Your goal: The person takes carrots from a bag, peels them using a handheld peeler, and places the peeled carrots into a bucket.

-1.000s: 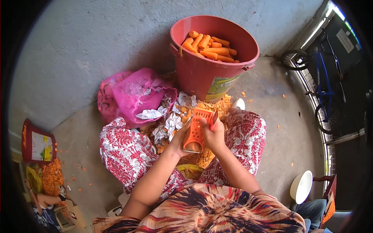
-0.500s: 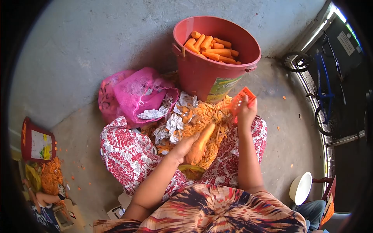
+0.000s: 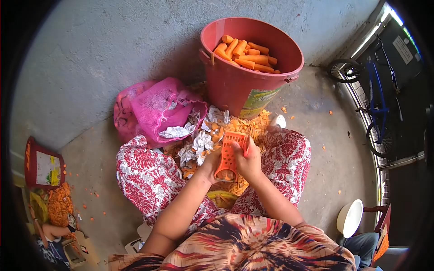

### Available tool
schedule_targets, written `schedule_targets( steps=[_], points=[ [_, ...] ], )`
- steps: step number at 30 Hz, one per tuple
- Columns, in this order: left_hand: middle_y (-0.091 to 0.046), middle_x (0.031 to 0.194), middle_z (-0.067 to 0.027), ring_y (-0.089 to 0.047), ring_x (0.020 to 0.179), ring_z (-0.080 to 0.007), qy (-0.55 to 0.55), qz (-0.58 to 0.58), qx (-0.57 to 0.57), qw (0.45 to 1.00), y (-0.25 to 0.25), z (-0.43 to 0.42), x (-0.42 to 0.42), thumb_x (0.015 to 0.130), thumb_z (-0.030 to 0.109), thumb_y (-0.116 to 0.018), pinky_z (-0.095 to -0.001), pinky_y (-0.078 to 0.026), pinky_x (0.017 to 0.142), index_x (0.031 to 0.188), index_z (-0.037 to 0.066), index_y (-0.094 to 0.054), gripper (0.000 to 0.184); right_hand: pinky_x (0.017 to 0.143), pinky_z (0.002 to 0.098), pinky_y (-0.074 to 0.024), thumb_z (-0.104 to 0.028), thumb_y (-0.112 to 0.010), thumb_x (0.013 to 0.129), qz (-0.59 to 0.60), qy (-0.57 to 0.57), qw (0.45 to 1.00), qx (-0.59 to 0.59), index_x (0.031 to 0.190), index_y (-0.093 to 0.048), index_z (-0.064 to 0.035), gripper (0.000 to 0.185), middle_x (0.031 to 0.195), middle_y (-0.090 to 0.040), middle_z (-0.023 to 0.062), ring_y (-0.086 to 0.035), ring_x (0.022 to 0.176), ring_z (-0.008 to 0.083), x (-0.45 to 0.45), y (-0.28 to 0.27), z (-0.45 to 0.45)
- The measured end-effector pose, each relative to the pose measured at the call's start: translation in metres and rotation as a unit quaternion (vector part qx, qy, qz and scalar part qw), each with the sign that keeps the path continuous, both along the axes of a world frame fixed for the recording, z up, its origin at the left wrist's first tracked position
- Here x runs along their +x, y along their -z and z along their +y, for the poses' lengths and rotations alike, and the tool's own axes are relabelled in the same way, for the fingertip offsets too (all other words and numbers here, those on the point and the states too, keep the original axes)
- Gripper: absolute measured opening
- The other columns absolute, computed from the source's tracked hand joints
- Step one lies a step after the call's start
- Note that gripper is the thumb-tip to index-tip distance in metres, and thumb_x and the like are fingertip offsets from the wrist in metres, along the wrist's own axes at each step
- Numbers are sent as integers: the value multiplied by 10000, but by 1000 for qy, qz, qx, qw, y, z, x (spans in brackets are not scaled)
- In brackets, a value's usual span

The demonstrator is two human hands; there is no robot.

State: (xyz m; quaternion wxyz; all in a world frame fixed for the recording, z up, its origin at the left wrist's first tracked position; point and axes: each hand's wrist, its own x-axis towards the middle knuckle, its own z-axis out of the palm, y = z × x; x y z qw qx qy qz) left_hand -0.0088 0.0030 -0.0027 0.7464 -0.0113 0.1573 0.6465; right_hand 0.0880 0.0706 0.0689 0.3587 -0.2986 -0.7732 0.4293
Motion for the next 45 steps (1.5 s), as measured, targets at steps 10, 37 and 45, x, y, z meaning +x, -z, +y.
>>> schedule_targets(
  steps=[10,37,45],
  points=[
    [-568,858,-103,-572,717,-229,112,76,-40,990,-3,-13,2,856,406,-381,-354,-489,569,1098,103,-451,394,403,214,-374,-143,-458,859,23,245,968,45,879,-506,-24,130,664,-537,41,-479,513,70,14,15,98],
    [-568,854,-140,-586,725,-251,63,28,-107,992,-2,-9,7,860,328,-395,-392,-493,636,1062,26,-457,368,471,233,-380,-110,-483,837,100,233,966,-50,867,-500,-22,95,634,-513,13,-456,533,71,29,8,99],
    [-583,885,-79,-579,762,-186,48,59,-53,996,-24,-8,11,867,338,-398,-322,-492,650,1047,37,-488,362,466,263,-397,-105,-529,812,6,45,995,-89,756,-440,-29,130,561,-488,57,-451,500,97,4,-5,7]
  ],
)
